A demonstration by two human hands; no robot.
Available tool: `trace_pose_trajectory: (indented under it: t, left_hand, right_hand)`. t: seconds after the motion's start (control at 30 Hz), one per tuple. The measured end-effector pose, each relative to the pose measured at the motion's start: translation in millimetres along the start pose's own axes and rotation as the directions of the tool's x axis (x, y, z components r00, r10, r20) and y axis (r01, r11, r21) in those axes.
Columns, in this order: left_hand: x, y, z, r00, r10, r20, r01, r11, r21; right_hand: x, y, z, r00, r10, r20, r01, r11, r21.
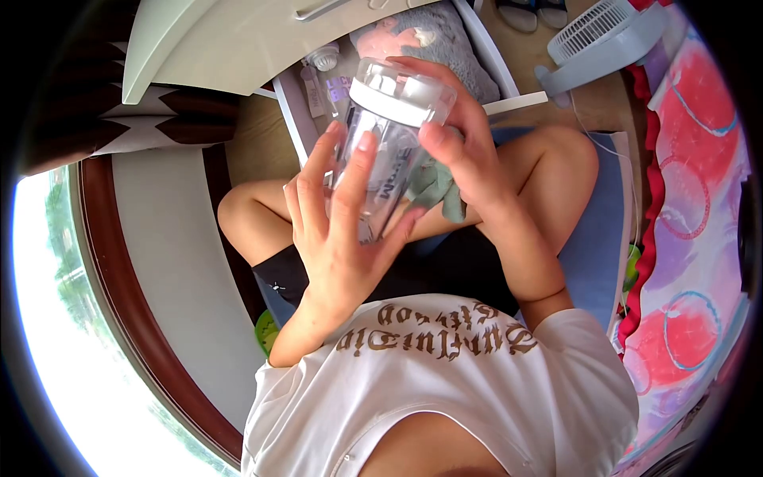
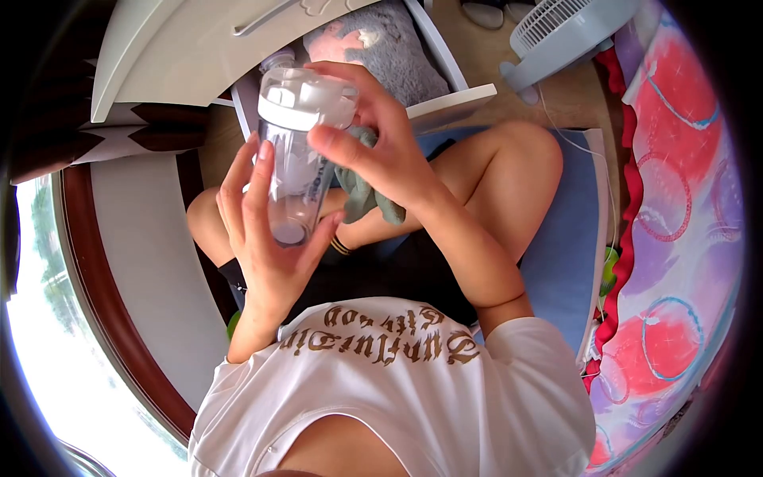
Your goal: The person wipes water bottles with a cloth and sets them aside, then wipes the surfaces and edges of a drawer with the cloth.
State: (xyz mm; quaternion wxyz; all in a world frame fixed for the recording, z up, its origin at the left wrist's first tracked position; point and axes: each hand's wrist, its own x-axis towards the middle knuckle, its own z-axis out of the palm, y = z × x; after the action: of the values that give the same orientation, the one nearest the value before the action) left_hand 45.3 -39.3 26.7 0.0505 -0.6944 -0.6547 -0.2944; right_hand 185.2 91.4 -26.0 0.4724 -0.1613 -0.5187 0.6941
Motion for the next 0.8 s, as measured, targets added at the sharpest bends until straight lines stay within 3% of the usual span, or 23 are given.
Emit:
trace_pose_trajectory:
  t: [0.07, 0.13, 0.2, 0.23, 0.27, 0.33, 0.37, 0.47, 0.53, 0.6, 0.63, 0.73, 0.8]
  left_hand:
    - [-2.9, -3.3, -4.3, 0.99, -0.134, 0.052, 0.143, 0.945, -0.295]
    - [-4.4, -7.0, -6.7, 0.961, -0.245, 0.125, 0.274, 0.814, -0.512]
    - [-1.7, -5.8, -11.8, 0.874, -0.396, 0.281, 0.463, 0.504, -0.729]
    - [1.0, -6.9, -15.7, 0.836, -0.398, 0.377, 0.532, 0.424, -0.733]
    - [2.4, -6.0, -16.0, 0.837, -0.398, 0.376, 0.53, 0.421, -0.736]
    - [4.9, -4.4, -14.9, 0.826, -0.322, 0.463, 0.549, 0.273, -0.79]
    - [9.2, -2.1, -13.7, 0.836, -0.278, 0.474, 0.529, 0.178, -0.83]
    - [14.6, 1.0, -9.5, 0.854, -0.259, 0.452, 0.488, 0.096, -0.867]
    - [15.5, -2.5, -6.0, 0.868, -0.256, 0.425, 0.465, 0.122, -0.877]
    - [16.9, -1.6, -2.9, 0.893, -0.306, 0.329, 0.39, 0.167, -0.905]
    - [17.5, -0.5, -3.6, 0.9, -0.309, 0.307, 0.393, 0.268, -0.88]
    - [16.1, 1.6, 1.7, 0.89, -0.361, 0.279, 0.416, 0.39, -0.821]
    - [13.5, 0.5, 7.1, 0.891, -0.35, 0.29, 0.422, 0.4, -0.814]
  right_hand:
    - [0.7, 4.0, -4.6, 0.994, 0.112, -0.011, -0.109, 0.985, 0.132]
    - [1.4, 5.3, -1.8, 0.994, 0.107, -0.014, -0.103, 0.981, 0.162]
    - [0.4, 1.9, 0.0, 0.993, 0.115, 0.011, -0.114, 0.964, 0.24]
    - [-0.1, 4.4, 0.0, 0.993, 0.116, 0.012, -0.116, 0.965, 0.235]
    - [-1.5, 9.4, -0.3, 0.995, 0.097, 0.029, -0.102, 0.956, 0.274]
    - [-3.3, 10.6, -2.3, 0.996, 0.081, 0.046, -0.091, 0.947, 0.309]
    - [-4.1, 8.9, -4.0, 0.991, 0.103, 0.08, -0.123, 0.94, 0.318]
    - [-3.8, 4.3, -3.0, 0.985, 0.117, 0.128, -0.152, 0.938, 0.312]
    - [0.7, -1.7, -0.9, 0.984, 0.107, 0.144, -0.146, 0.944, 0.297]
    - [5.9, -7.6, 0.5, 0.996, 0.029, 0.082, -0.028, 0.999, -0.017]
    - [4.4, -0.5, 2.2, 0.997, -0.051, 0.064, 0.05, 0.999, 0.018]
    - [1.1, -6.2, 7.8, 0.995, -0.085, 0.048, 0.087, 0.995, -0.056]
    - [-2.5, -8.8, 7.1, 0.999, -0.051, 0.016, 0.052, 0.998, -0.045]
